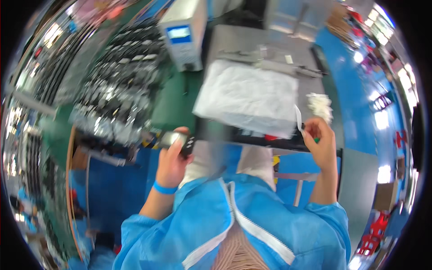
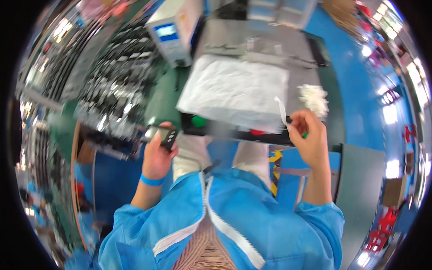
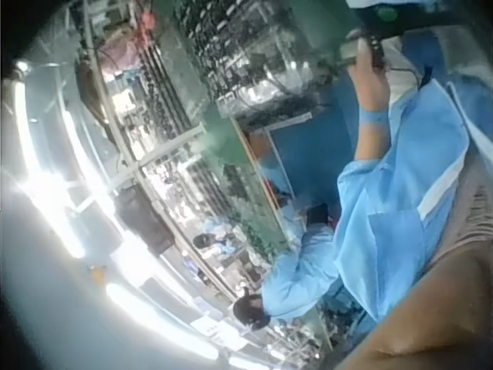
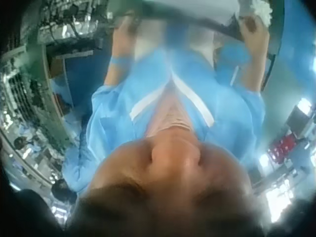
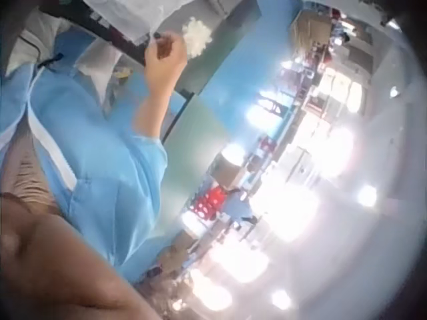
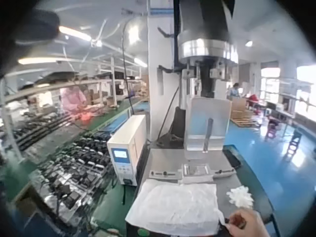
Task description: Performing manual assembly and testing of electronic components using a press machine.
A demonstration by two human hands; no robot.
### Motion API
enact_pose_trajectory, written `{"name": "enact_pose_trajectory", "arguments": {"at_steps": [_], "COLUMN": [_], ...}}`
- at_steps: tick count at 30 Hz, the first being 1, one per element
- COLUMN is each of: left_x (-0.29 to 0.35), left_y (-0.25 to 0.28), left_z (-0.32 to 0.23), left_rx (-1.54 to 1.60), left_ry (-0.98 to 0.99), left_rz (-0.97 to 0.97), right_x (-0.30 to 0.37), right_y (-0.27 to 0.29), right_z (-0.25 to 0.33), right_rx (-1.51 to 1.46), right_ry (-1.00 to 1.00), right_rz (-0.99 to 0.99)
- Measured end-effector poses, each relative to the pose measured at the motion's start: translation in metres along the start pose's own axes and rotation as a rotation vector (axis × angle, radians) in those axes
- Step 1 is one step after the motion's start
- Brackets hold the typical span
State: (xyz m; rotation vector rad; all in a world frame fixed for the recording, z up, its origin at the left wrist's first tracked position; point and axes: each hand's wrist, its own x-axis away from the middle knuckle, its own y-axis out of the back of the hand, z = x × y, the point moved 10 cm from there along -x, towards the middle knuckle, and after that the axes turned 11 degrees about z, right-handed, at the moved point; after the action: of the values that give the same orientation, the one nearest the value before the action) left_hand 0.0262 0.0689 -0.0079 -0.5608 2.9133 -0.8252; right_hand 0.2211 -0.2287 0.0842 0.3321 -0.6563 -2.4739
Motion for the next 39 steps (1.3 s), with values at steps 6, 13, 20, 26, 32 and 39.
{"name": "enact_pose_trajectory", "arguments": {"at_steps": [6,13,20,26,32,39], "left_x": [-0.005,-0.011,0.007,0.058,0.059,-0.083], "left_y": [-0.016,0.011,0.016,0.016,0.05,0.15], "left_z": [0.0,-0.01,-0.066,-0.17,-0.281,-0.319], "left_rx": [-0.133,0.031,-0.038,-0.702,-1.378,-1.965], "left_ry": [0.003,-0.019,-0.129,-0.207,-0.263,0.224], "left_rz": [0.187,0.013,-0.066,-0.08,-0.505,-0.601], "right_x": [0.003,-0.01,0.005,-0.016,-0.034,-0.031], "right_y": [0.083,0.071,0.073,0.032,0.008,0.002], "right_z": [-0.014,-0.061,-0.023,0.008,0.005,0.008], "right_rx": [0.567,0.533,0.771,0.558,0.68,0.696], "right_ry": [0.097,-0.33,0.216,0.441,0.494,0.508], "right_rz": [-0.394,-0.191,-0.295,-0.338,-0.377,-0.399]}}
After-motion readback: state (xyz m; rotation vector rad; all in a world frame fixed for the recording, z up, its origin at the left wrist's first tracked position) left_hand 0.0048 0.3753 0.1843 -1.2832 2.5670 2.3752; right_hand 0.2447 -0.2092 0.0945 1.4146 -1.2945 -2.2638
